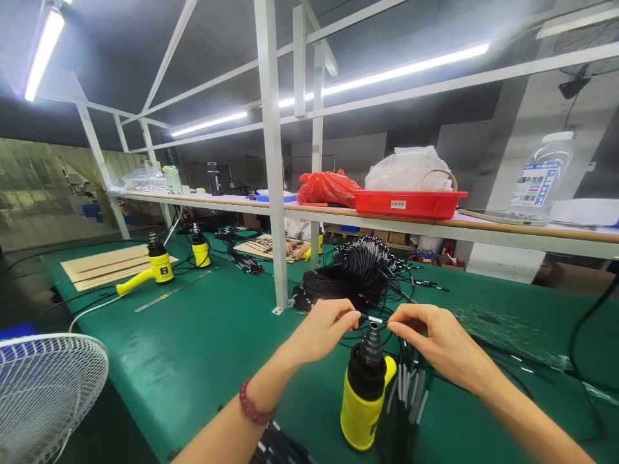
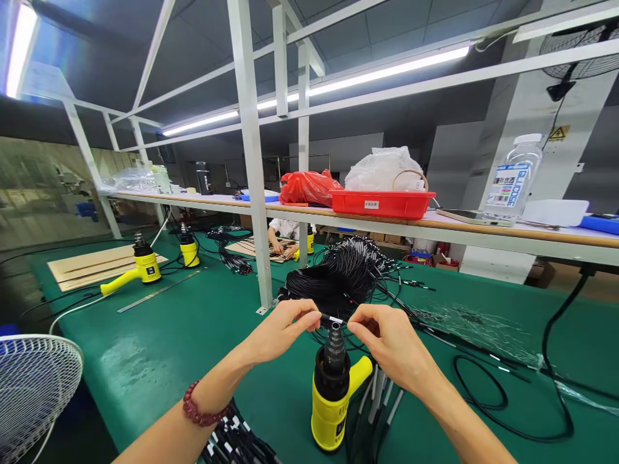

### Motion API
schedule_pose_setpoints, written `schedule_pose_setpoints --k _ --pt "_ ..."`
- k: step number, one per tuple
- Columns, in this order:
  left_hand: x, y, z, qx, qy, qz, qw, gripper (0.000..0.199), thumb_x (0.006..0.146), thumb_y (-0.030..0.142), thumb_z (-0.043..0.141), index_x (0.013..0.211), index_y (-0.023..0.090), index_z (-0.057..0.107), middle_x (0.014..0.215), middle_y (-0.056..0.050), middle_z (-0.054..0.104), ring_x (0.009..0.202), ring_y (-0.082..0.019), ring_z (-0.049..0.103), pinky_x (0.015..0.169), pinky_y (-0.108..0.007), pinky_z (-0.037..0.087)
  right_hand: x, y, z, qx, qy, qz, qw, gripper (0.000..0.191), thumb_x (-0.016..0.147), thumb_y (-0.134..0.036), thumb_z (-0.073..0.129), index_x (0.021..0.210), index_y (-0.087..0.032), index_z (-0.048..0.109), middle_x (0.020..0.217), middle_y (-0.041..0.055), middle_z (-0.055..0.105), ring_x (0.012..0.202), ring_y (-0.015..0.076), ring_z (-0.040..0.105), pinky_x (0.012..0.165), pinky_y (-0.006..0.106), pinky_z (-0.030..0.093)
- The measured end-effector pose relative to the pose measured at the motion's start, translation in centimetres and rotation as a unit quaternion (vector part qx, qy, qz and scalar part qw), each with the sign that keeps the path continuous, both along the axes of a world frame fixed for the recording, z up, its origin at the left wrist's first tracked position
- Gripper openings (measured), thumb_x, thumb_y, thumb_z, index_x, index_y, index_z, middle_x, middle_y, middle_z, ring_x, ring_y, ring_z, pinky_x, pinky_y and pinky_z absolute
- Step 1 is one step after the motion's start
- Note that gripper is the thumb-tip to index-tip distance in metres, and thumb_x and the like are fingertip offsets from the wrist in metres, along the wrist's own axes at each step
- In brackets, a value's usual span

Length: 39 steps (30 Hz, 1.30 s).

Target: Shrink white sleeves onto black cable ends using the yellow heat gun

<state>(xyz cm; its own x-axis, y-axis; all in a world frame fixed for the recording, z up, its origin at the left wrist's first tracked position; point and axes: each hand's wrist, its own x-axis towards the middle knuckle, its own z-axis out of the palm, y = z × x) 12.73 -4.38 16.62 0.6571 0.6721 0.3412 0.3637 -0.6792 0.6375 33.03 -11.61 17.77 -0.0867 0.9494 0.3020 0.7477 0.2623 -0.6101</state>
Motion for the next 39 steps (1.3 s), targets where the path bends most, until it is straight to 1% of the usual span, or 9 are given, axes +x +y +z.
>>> schedule_pose_setpoints --k 2,8,12,18,20,24,26,32,39 --pt "0.05 -0.11 0.05 -0.011 -0.004 0.003 1.000 0.029 0.093 0.033 0.042 0.077 0.017 0.060 0.073 0.001 0.062 0.068 -0.013 0.053 0.061 -0.022 0.038 0.01 0.04 -0.06 0.004 -0.003 -0.005 1.000 0.025 0.085 -0.036 0.048 0.071 -0.020 0.063 0.067 0.0004 0.064 0.062 0.0157 0.053 0.057 0.026 0.039" --pt "0.08 0.05 -0.21 -0.013 -0.024 0.019 0.999 0.041 0.096 0.038 0.035 0.068 0.017 0.056 0.065 0.002 0.056 0.063 -0.012 0.050 0.059 -0.022 0.035 0.08 -0.30 0.24 -0.002 -0.022 -0.007 1.000 0.029 0.087 -0.039 0.046 0.074 -0.021 0.065 0.070 0.0005 0.067 0.063 0.0160 0.055 0.057 0.026 0.038" --pt "0.08 -0.03 -0.25 -0.033 -0.038 0.012 0.999 0.033 0.094 0.035 0.041 0.071 0.016 0.057 0.068 0.001 0.058 0.065 -0.012 0.050 0.060 -0.022 0.036 0.29 -0.34 0.22 -0.009 -0.065 -0.004 0.998 0.038 0.090 -0.043 0.041 0.074 -0.021 0.067 0.070 0.0019 0.066 0.063 0.0171 0.052 0.057 0.028 0.036" --pt "0.13 -0.18 0.01 -0.030 -0.051 0.024 0.998 0.017 0.088 0.030 0.052 0.082 0.015 0.060 0.076 0.001 0.061 0.068 -0.012 0.050 0.061 -0.022 0.038 0.20 0.03 -0.27 0.016 -0.033 -0.023 0.999 0.028 0.087 -0.037 0.048 0.077 -0.020 0.068 0.076 0.0026 0.070 0.068 0.0179 0.058 0.061 0.029 0.040" --pt "0.09 -0.10 0.00 -0.023 -0.041 0.029 0.998 0.022 0.090 0.034 0.050 0.082 0.016 0.061 0.076 0.001 0.062 0.068 -0.012 0.051 0.061 -0.022 0.038 0.13 0.00 -0.25 0.019 -0.024 -0.023 0.999 0.026 0.086 -0.036 0.049 0.077 -0.021 0.068 0.077 0.0024 0.070 0.069 0.0179 0.059 0.061 0.029 0.041" --pt "0.04 0.15 -0.22 -0.014 -0.001 0.038 0.999 0.045 0.096 0.043 0.035 0.071 0.016 0.061 0.070 -0.001 0.064 0.065 -0.013 0.055 0.061 -0.023 0.039 0.07 -0.16 -0.05 0.029 -0.026 -0.018 0.999 0.026 0.086 -0.036 0.049 0.075 -0.021 0.067 0.076 0.0021 0.070 0.067 0.0174 0.058 0.060 0.029 0.040" --pt "0.08 0.24 -0.37 -0.022 0.000 0.036 0.999 0.048 0.096 0.043 0.033 0.068 0.016 0.061 0.067 -0.001 0.063 0.064 -0.013 0.057 0.060 -0.023 0.040 0.07 -0.18 0.00 0.028 -0.023 -0.019 0.999 0.026 0.086 -0.036 0.049 0.075 -0.021 0.067 0.076 0.0021 0.070 0.067 0.0174 0.058 0.060 0.029 0.040" --pt "0.20 0.15 -0.45 -0.023 -0.033 0.036 0.999 0.036 0.093 0.039 0.044 0.070 0.016 0.059 0.065 0.002 0.059 0.061 -0.012 0.052 0.057 -0.022 0.037 0.21 -0.10 -0.13 0.017 -0.026 -0.030 0.999 0.024 0.084 -0.036 0.050 0.075 -0.021 0.067 0.075 0.0014 0.069 0.067 0.0175 0.059 0.060 0.029 0.040" --pt "0.38 -0.07 -0.46 -0.013 -0.053 0.045 0.998 0.022 0.089 0.033 0.052 0.077 0.017 0.058 0.072 0.002 0.059 0.066 -0.012 0.049 0.060 -0.023 0.037 0.14 0.05 -0.06 0.024 -0.030 -0.035 0.999 0.019 0.082 -0.033 0.052 0.073 -0.021 0.065 0.071 0.0007 0.068 0.064 0.0169 0.058 0.059 0.028 0.040"
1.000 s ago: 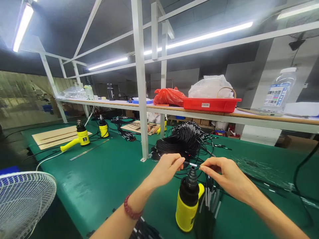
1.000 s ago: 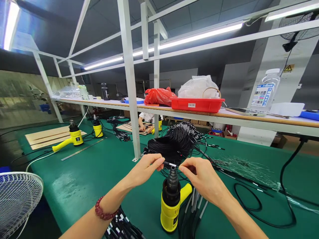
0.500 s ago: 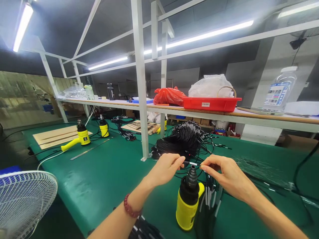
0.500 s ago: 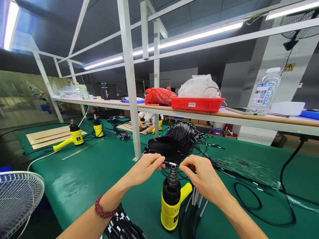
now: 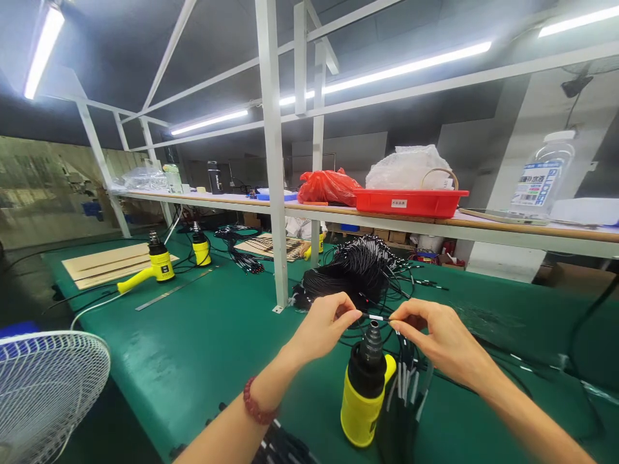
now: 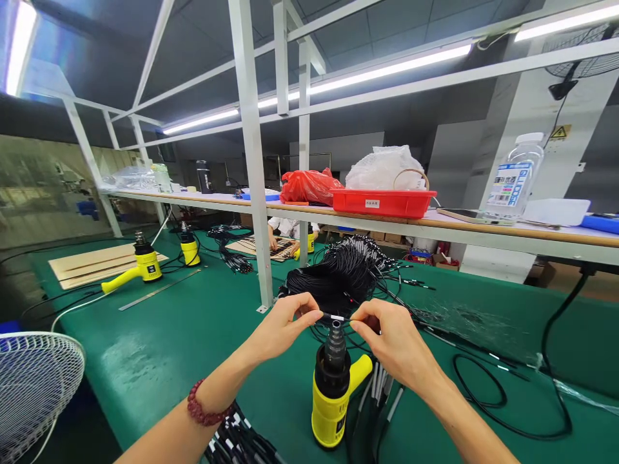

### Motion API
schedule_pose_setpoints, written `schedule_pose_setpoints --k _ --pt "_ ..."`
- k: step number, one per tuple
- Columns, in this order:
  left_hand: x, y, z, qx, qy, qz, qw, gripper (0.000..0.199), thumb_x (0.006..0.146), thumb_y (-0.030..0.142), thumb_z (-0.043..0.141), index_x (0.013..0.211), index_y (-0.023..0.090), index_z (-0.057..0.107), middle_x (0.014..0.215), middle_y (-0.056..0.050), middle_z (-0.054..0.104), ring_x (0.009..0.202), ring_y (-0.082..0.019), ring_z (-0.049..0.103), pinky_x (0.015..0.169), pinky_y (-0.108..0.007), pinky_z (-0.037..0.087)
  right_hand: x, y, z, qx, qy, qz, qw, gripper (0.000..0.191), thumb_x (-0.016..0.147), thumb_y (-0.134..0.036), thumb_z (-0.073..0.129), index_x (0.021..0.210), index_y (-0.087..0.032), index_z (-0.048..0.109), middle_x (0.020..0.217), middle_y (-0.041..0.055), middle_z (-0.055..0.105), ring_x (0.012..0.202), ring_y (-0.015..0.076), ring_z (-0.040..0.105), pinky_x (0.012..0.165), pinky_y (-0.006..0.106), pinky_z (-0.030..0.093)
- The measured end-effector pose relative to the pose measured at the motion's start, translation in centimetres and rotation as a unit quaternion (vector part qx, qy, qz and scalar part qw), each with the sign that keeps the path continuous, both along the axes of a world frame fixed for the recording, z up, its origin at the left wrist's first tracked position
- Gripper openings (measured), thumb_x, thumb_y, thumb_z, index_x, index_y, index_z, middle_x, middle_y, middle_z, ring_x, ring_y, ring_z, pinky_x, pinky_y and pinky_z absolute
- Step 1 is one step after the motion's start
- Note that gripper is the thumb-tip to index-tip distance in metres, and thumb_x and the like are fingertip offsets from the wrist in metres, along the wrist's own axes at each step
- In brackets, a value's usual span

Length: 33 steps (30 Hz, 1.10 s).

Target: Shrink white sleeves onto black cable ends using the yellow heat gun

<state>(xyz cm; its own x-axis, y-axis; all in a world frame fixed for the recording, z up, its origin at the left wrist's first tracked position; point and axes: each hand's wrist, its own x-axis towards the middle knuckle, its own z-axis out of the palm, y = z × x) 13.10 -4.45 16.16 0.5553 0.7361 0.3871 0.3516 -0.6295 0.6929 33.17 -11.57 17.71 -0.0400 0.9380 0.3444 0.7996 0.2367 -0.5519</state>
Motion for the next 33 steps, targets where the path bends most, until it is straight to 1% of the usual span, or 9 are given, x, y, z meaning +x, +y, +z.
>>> schedule_pose_setpoints --k 4,7,13,18,22,26,28,30,33 --pt "0.13 -0.15 0.04 0.001 -0.012 -0.006 1.000 0.009 0.086 0.026 0.054 0.082 0.018 0.055 0.077 0.002 0.058 0.071 -0.013 0.051 0.064 -0.023 0.039 0.05 0.03 -0.04 0.011 -0.003 -0.005 1.000 0.017 0.081 -0.032 0.054 0.072 -0.022 0.064 0.070 0.0008 0.067 0.062 0.0165 0.057 0.057 0.028 0.040" --pt "0.06 -0.23 0.18 0.009 -0.012 -0.012 1.000 0.009 0.087 0.025 0.053 0.083 0.018 0.054 0.078 0.002 0.057 0.072 -0.012 0.050 0.064 -0.022 0.039 0.21 -0.10 -0.12 0.007 -0.007 0.003 1.000 0.019 0.083 -0.033 0.053 0.073 -0.022 0.064 0.070 0.0007 0.067 0.063 0.0166 0.057 0.057 0.028 0.039" --pt "-0.30 -0.23 0.40 0.020 0.014 -0.016 1.000 0.034 0.095 0.039 0.041 0.070 0.017 0.052 0.066 0.003 0.054 0.063 -0.011 0.046 0.058 -0.022 0.034 0.33 -0.59 -0.07 -0.024 -0.045 0.020 0.998 0.035 0.092 -0.041 0.041 0.075 -0.022 0.065 0.074 0.0014 0.066 0.066 0.0171 0.054 0.059 0.028 0.037" --pt "-0.34 -0.24 0.33 0.008 0.016 -0.020 1.000 0.043 0.096 0.040 0.037 0.065 0.017 0.054 0.062 0.003 0.054 0.059 -0.010 0.047 0.056 -0.022 0.033 0.14 -0.81 0.13 -0.014 -0.045 0.016 0.999 0.034 0.092 -0.040 0.041 0.074 -0.022 0.065 0.070 0.0004 0.063 0.062 0.0163 0.050 0.059 0.028 0.035" --pt "-0.18 -0.23 0.06 0.006 -0.004 -0.013 1.000 0.032 0.093 0.037 0.047 0.069 0.017 0.054 0.065 0.004 0.055 0.061 -0.011 0.046 0.057 -0.022 0.033 0.05 -0.61 0.02 0.002 -0.038 0.006 0.999 0.030 0.089 -0.038 0.046 0.072 -0.022 0.065 0.068 0.0002 0.063 0.061 0.0159 0.050 0.058 0.028 0.036" --pt "0.10 -0.17 -0.16 0.005 -0.032 0.001 0.999 0.015 0.089 0.030 0.054 0.081 0.017 0.055 0.077 0.002 0.058 0.071 -0.012 0.050 0.064 -0.022 0.038 -0.03 -0.30 -0.12 0.009 -0.013 0.000 1.000 0.024 0.085 -0.035 0.050 0.072 -0.021 0.065 0.070 0.0001 0.065 0.064 0.0159 0.054 0.060 0.027 0.038" --pt "0.18 -0.17 -0.11 0.012 -0.036 0.008 0.999 0.012 0.088 0.028 0.054 0.084 0.017 0.055 0.081 0.002 0.058 0.074 -0.013 0.051 0.066 -0.022 0.039 -0.08 -0.28 -0.15 0.010 -0.012 -0.003 1.000 0.023 0.085 -0.035 0.051 0.071 -0.021 0.064 0.070 0.0000 0.064 0.063 0.0157 0.054 0.060 0.027 0.038" --pt "0.20 -0.20 0.02 0.022 -0.030 0.013 0.999 0.017 0.090 0.032 0.052 0.079 0.018 0.054 0.075 0.003 0.057 0.070 -0.012 0.049 0.062 -0.022 0.037 -0.15 -0.41 -0.17 0.003 -0.012 -0.004 1.000 0.027 0.086 -0.037 0.050 0.071 -0.021 0.064 0.070 0.0002 0.065 0.063 0.0160 0.054 0.059 0.027 0.038" --pt "0.17 -0.22 0.22 0.020 -0.022 0.009 1.000 0.039 0.095 0.041 0.041 0.065 0.018 0.050 0.061 0.004 0.052 0.058 -0.010 0.045 0.055 -0.022 0.032 -0.19 -0.74 -0.18 -0.017 -0.013 0.010 1.000 0.036 0.090 -0.043 0.043 0.071 -0.022 0.066 0.070 0.0003 0.067 0.063 0.0167 0.055 0.059 0.028 0.038"
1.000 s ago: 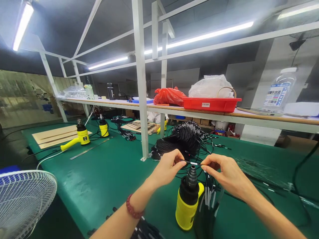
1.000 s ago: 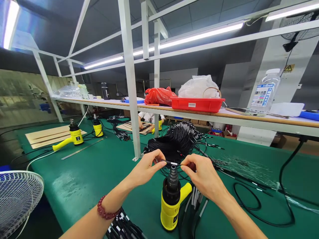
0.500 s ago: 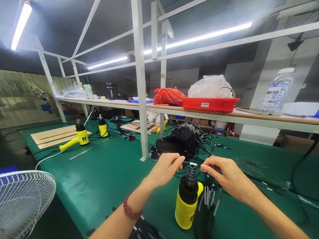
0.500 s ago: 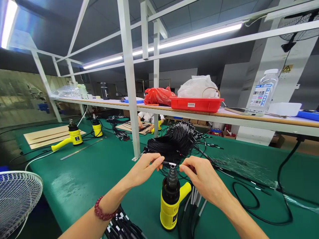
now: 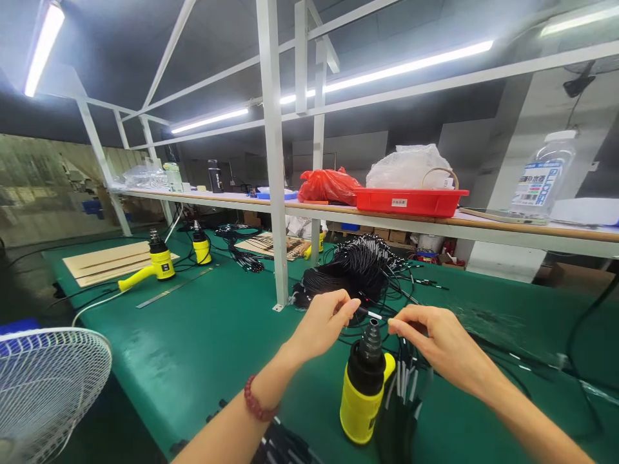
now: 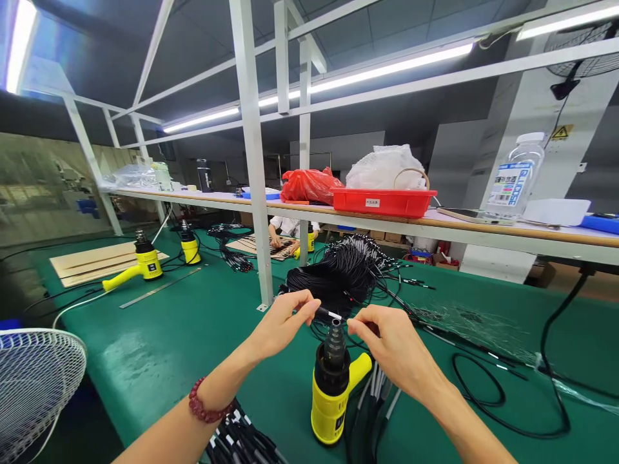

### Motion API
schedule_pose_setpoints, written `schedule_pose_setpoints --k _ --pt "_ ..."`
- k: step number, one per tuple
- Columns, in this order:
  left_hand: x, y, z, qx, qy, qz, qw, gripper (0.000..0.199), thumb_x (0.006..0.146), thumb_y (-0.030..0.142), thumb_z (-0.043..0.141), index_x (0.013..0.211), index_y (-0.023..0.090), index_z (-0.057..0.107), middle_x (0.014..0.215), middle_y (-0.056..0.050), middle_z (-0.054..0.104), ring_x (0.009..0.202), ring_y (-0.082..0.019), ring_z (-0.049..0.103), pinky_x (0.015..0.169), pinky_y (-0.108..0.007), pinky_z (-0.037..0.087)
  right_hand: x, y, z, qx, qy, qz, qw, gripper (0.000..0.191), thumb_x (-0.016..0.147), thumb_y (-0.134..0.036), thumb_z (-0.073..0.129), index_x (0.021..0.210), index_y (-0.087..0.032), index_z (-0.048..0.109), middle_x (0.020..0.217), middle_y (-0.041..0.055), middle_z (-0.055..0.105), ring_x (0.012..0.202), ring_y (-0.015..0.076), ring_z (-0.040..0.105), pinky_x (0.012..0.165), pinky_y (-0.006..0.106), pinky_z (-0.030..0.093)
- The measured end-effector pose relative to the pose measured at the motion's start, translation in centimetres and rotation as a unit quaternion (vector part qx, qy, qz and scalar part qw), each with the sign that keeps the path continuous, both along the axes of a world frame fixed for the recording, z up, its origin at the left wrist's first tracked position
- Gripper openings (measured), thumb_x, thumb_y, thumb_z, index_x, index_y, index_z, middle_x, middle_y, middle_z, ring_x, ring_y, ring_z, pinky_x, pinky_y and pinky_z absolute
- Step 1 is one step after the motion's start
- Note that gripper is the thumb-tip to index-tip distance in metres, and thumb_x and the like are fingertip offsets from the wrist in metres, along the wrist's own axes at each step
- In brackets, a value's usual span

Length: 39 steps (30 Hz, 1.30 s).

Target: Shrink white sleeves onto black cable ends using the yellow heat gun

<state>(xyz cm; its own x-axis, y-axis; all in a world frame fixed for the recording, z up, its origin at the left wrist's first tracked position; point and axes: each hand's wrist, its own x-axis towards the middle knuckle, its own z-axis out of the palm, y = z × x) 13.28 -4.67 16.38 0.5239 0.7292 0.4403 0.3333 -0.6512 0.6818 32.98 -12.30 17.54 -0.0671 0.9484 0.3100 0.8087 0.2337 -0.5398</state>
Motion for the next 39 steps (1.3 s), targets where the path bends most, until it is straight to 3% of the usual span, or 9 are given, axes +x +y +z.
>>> schedule_pose_setpoints --k 4,7,9,12,16,21,30,34,39 --pt "-0.5 0.4 -0.4 0.003 0.006 0.012 1.000 0.048 0.098 0.043 0.030 0.063 0.018 0.051 0.057 0.003 0.054 0.056 -0.011 0.049 0.056 -0.021 0.035 1.1 0.3 -0.5 -0.012 0.007 -0.029 0.999 0.044 0.087 -0.052 0.041 0.072 -0.022 0.069 0.067 0.0018 0.069 0.057 0.0178 0.056 0.052 0.028 0.038" --pt "-2.1 1.5 -2.2 0.013 0.102 0.057 0.993 0.030 0.095 0.037 0.039 0.077 0.019 0.055 0.072 0.002 0.062 0.068 -0.012 0.055 0.063 -0.021 0.039 4.1 1.3 -2.6 -0.038 0.061 -0.094 0.993 0.052 0.080 -0.063 0.042 0.084 -0.021 0.073 0.078 0.0060 0.074 0.070 0.0247 0.065 0.060 0.033 0.047" --pt "-4.0 2.4 -4.5 -0.005 0.187 0.076 0.979 0.010 0.088 0.026 0.049 0.087 0.020 0.057 0.084 0.001 0.065 0.079 -0.014 0.058 0.071 -0.022 0.041 7.2 2.1 -5.4 -0.049 0.105 -0.140 0.983 0.060 0.074 -0.068 0.045 0.097 -0.019 0.071 0.095 0.0102 0.074 0.094 0.0323 0.066 0.078 0.040 0.051" --pt "-7.7 3.5 -9.2 -0.063 0.284 0.075 0.954 0.016 0.072 0.008 0.058 0.083 0.019 0.063 0.080 -0.001 0.068 0.080 -0.018 0.061 0.072 -0.026 0.042 12.4 2.4 -11.3 -0.099 0.148 -0.238 0.955 0.081 0.063 -0.072 0.053 0.117 -0.013 0.061 0.130 0.0197 0.058 0.119 0.0411 0.053 0.097 0.051 0.046" --pt "-11.6 3.5 -14.9 -0.150 0.389 0.030 0.908 0.019 0.057 0.004 0.069 0.068 0.019 0.067 0.067 0.000 0.069 0.070 -0.020 0.064 0.065 -0.025 0.044 17.1 1.0 -17.5 -0.200 0.175 -0.291 0.919 0.096 0.062 -0.073 0.054 0.130 -0.006 0.047 0.137 0.0264 0.048 0.125 0.0417 0.047 0.102 0.052 0.043" --pt "-12.9 2.3 -17.0 -0.168 0.434 -0.016 0.885 0.014 0.060 0.012 0.073 0.068 0.023 0.069 0.068 0.004 0.070 0.073 -0.017 0.064 0.075 -0.025 0.045 16.5 -0.4 -16.0 -0.203 0.221 -0.233 0.925 0.068 0.061 -0.063 0.060 0.112 -0.018 0.058 0.124 0.0192 0.063 0.117 0.0345 0.057 0.096 0.040 0.051" --pt "-14.3 2.1 -12.4 -0.092 0.429 -0.025 0.898 0.011 0.082 0.018 0.054 0.085 0.019 0.065 0.092 -0.004 0.067 0.089 -0.020 0.059 0.079 -0.028 0.043 14.0 -0.8 -8.9 -0.110 0.180 -0.195 0.958 0.057 0.067 -0.060 0.058 0.107 -0.021 0.062 0.124 0.0119 0.064 0.119 0.0306 0.055 0.101 0.042 0.046" --pt "-14.0 1.2 -6.1 -0.036 0.404 -0.039 0.913 0.019 0.092 0.029 0.044 0.086 0.019 0.060 0.089 -0.003 0.064 0.082 -0.018 0.056 0.074 -0.027 0.041 11.5 -1.7 -4.9 -0.047 0.165 -0.158 0.972 0.052 0.072 -0.060 0.056 0.108 -0.023 0.063 0.123 0.0096 0.063 0.119 0.0292 0.055 0.101 0.043 0.046" --pt "-9.8 -3.2 2.7 0.071 0.351 -0.083 0.930 0.022 0.097 0.033 0.039 0.087 0.021 0.054 0.086 0.000 0.058 0.079 -0.016 0.050 0.071 -0.026 0.037 5.2 -4.5 0.3 -0.016 0.179 -0.064 0.982 0.041 0.078 -0.058 0.059 0.101 -0.025 0.065 0.110 0.0064 0.069 0.104 0.0255 0.063 0.096 0.038 0.050"
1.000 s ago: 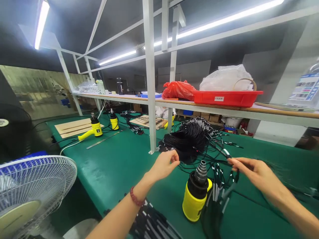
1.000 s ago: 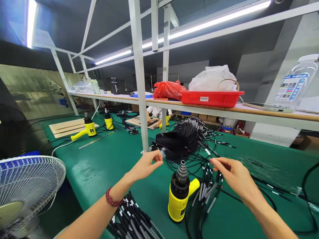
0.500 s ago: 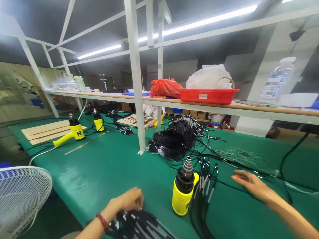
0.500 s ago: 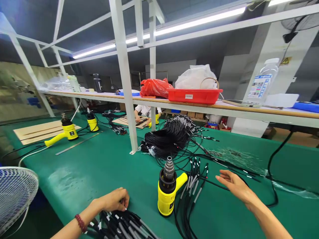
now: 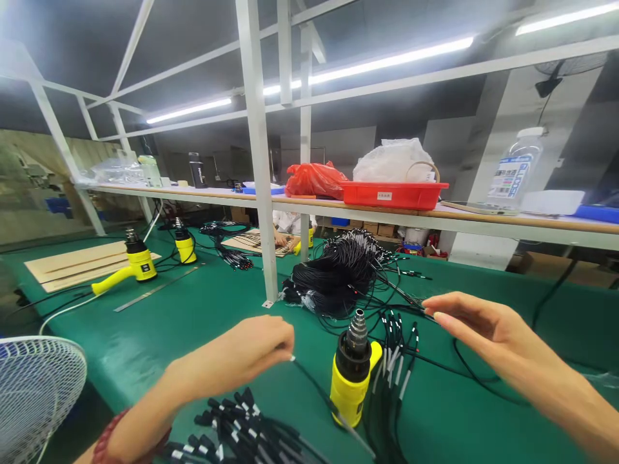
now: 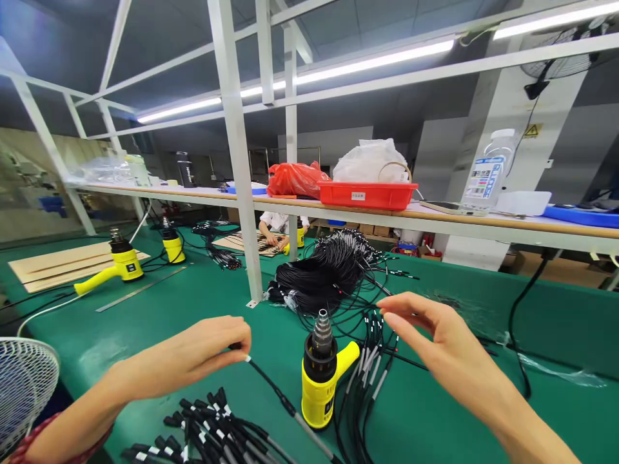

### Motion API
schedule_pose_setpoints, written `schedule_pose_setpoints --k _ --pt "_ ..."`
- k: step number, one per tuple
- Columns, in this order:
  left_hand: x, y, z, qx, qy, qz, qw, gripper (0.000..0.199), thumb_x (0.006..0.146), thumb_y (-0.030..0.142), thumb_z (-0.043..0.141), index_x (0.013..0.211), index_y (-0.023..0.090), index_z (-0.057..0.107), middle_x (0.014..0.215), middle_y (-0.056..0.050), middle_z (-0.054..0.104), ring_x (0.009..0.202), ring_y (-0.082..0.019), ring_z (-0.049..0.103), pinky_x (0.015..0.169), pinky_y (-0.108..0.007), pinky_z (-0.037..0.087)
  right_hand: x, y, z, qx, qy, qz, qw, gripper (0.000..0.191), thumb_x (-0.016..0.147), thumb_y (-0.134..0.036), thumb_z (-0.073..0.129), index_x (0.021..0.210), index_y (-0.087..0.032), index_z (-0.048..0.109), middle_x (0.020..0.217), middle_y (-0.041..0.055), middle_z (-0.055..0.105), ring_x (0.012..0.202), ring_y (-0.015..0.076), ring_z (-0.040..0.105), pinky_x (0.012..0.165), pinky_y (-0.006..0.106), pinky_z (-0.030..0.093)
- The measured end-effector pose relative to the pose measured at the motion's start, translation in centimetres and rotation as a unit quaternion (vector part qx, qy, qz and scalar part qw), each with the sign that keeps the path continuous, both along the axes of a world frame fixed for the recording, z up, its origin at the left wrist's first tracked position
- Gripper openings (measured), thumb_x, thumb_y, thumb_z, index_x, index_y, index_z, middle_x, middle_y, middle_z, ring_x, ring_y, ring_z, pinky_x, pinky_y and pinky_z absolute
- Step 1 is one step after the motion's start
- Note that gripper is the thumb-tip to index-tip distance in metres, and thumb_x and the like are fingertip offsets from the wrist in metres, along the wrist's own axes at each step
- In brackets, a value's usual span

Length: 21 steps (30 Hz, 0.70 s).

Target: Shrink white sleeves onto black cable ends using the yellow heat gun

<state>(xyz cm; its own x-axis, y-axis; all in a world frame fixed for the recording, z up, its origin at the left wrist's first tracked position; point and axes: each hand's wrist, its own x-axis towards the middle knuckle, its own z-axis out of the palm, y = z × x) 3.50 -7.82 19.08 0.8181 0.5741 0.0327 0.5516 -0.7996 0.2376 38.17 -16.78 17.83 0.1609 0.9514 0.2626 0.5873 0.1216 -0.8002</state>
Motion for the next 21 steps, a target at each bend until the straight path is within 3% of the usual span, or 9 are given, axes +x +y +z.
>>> schedule_pose_setpoints --k 3,5,7,9,11,14,17,21 --pt "3.6 -2.6 3.1 0.056 -0.020 -0.018 0.998 0.020 0.097 0.032 0.042 0.083 0.022 0.053 0.081 0.001 0.057 0.075 -0.016 0.050 0.068 -0.027 0.035 -3.6 -1.9 1.5 0.003 -0.008 0.061 0.998 0.043 0.083 -0.057 0.055 0.115 -0.028 0.059 0.120 0.0054 0.063 0.111 0.0254 0.058 0.099 0.039 0.047" --pt "5.6 -3.5 4.2 0.086 -0.046 -0.032 0.995 0.019 0.096 0.031 0.044 0.081 0.023 0.053 0.079 0.001 0.058 0.073 -0.016 0.050 0.067 -0.028 0.034 -5.1 -2.7 1.9 -0.048 -0.026 0.128 0.990 0.042 0.086 -0.056 0.052 0.122 -0.034 0.052 0.128 0.0021 0.058 0.118 0.0244 0.052 0.101 0.038 0.044" --pt "7.0 -3.8 4.6 0.106 -0.078 -0.037 0.991 0.018 0.096 0.029 0.044 0.081 0.023 0.052 0.079 0.002 0.059 0.072 -0.016 0.052 0.066 -0.028 0.034 -5.9 -2.8 2.3 -0.116 -0.023 0.214 0.970 0.031 0.091 -0.054 0.045 0.113 -0.035 0.054 0.120 -0.0009 0.060 0.112 0.0212 0.053 0.099 0.034 0.044" --pt "7.7 -3.6 4.5 0.107 -0.111 -0.031 0.988 0.017 0.096 0.027 0.044 0.082 0.023 0.053 0.080 0.001 0.060 0.074 -0.017 0.053 0.066 -0.028 0.035 -6.2 -2.2 2.6 -0.146 0.010 0.259 0.955 0.029 0.095 -0.052 0.037 0.098 -0.030 0.055 0.097 -0.0022 0.063 0.095 0.0168 0.058 0.090 0.029 0.046" --pt "7.9 -3.1 4.0 0.094 -0.136 -0.022 0.986 0.014 0.097 0.027 0.043 0.088 0.023 0.054 0.082 0.001 0.062 0.077 -0.017 0.055 0.066 -0.028 0.036 -6.2 -1.2 2.6 -0.124 0.046 0.241 0.961 0.032 0.095 -0.052 0.035 0.089 -0.026 0.052 0.076 -0.0041 0.056 0.075 0.0131 0.055 0.075 0.025 0.046" --pt "7.9 -2.2 2.8 0.090 -0.140 0.001 0.986 0.014 0.097 0.029 0.043 0.092 0.023 0.055 0.085 0.001 0.063 0.078 -0.017 0.056 0.067 -0.028 0.036 -5.9 0.3 2.3 -0.070 0.036 0.187 0.979 0.032 0.094 -0.051 0.041 0.080 -0.023 0.047 0.067 -0.0059 0.042 0.062 0.0106 0.041 0.057 0.022 0.037" --pt "7.8 -1.1 1.5 0.101 -0.132 0.029 0.986 0.020 0.097 0.032 0.044 0.085 0.022 0.056 0.079 0.001 0.061 0.072 -0.016 0.053 0.065 -0.028 0.034 -5.6 1.4 1.7 -0.041 -0.008 0.155 0.987 0.033 0.093 -0.049 0.042 0.074 -0.021 0.044 0.065 -0.0062 0.037 0.059 0.0106 0.032 0.052 0.023 0.029" --pt "7.8 0.3 0.2 0.086 -0.172 0.057 0.980 0.032 0.095 0.041 0.046 0.072 0.020 0.053 0.068 0.003 0.057 0.064 -0.014 0.047 0.062 -0.027 0.030 -5.6 2.6 1.2 -0.016 -0.059 0.129 0.990 0.033 0.092 -0.048 0.042 0.072 -0.021 0.042 0.065 -0.0062 0.036 0.060 0.0111 0.030 0.052 0.024 0.026"
